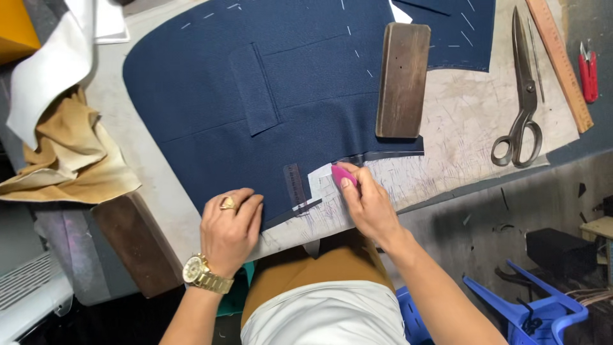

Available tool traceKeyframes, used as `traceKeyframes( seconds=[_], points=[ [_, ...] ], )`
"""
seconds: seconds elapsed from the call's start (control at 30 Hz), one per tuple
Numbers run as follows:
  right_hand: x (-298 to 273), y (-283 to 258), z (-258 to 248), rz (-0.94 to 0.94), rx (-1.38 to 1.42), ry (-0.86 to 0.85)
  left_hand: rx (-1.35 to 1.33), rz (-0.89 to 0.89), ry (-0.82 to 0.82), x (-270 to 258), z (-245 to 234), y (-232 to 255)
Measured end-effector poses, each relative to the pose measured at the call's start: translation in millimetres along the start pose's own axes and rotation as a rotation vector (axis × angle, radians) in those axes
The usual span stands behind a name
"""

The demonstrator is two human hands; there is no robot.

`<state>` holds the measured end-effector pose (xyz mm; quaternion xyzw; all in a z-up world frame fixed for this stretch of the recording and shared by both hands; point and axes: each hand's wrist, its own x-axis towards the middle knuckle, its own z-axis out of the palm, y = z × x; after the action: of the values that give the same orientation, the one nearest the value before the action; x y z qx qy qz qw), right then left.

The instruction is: The person marks a piece of blue fabric with pink chalk using a ruler, adjusts heavy wooden weights to secure the material, and then cuts along the marked curved line using large tailoring shears on a work table.

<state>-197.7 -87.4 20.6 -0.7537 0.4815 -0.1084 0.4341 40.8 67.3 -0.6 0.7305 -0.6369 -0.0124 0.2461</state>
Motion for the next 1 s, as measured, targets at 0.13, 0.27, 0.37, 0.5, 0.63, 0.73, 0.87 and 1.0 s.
traceKeyframes(
  seconds=[0.13, 0.27, 0.37, 0.5, 0.63, 0.73, 0.87, 1.0],
  points=[
    [0.9, -1.1, -2.8, 0.091, 0.015, 0.025, -0.086, 0.112, -0.071, 17.4, 8.4, 20.9],
    [-3.3, -14.8, -6.3, 0.118, 0.090, 0.076, -0.087, 0.202, -0.164, 17.8, 25.9, 29.9],
    [-19.1, 11.7, 11.6, 0.160, 0.194, 0.120, -0.107, 0.202, -0.138, 16.5, 38.6, 31.6],
    [-14.8, 7.6, 16.2, 0.154, 0.234, 0.140, -0.148, 0.187, -0.140, 17.7, 43.8, 32.9],
    [-10.1, -2.2, 18.8, 0.165, 0.324, 0.145, -0.164, 0.181, -0.141, 16.8, 46.6, 30.3],
    [-9.7, -2.2, 24.3, 0.125, 0.318, 0.177, -0.173, 0.180, -0.140, 15.9, 48.8, 29.2],
    [-7.0, -10.0, 30.8, -0.021, 0.176, 0.264, -0.190, 0.174, -0.123, 16.1, 50.4, 28.2],
    [-8.2, -5.0, 41.3, -0.042, 0.182, 0.299, -0.192, 0.174, -0.122, 14.5, 52.0, 27.3]
  ],
)
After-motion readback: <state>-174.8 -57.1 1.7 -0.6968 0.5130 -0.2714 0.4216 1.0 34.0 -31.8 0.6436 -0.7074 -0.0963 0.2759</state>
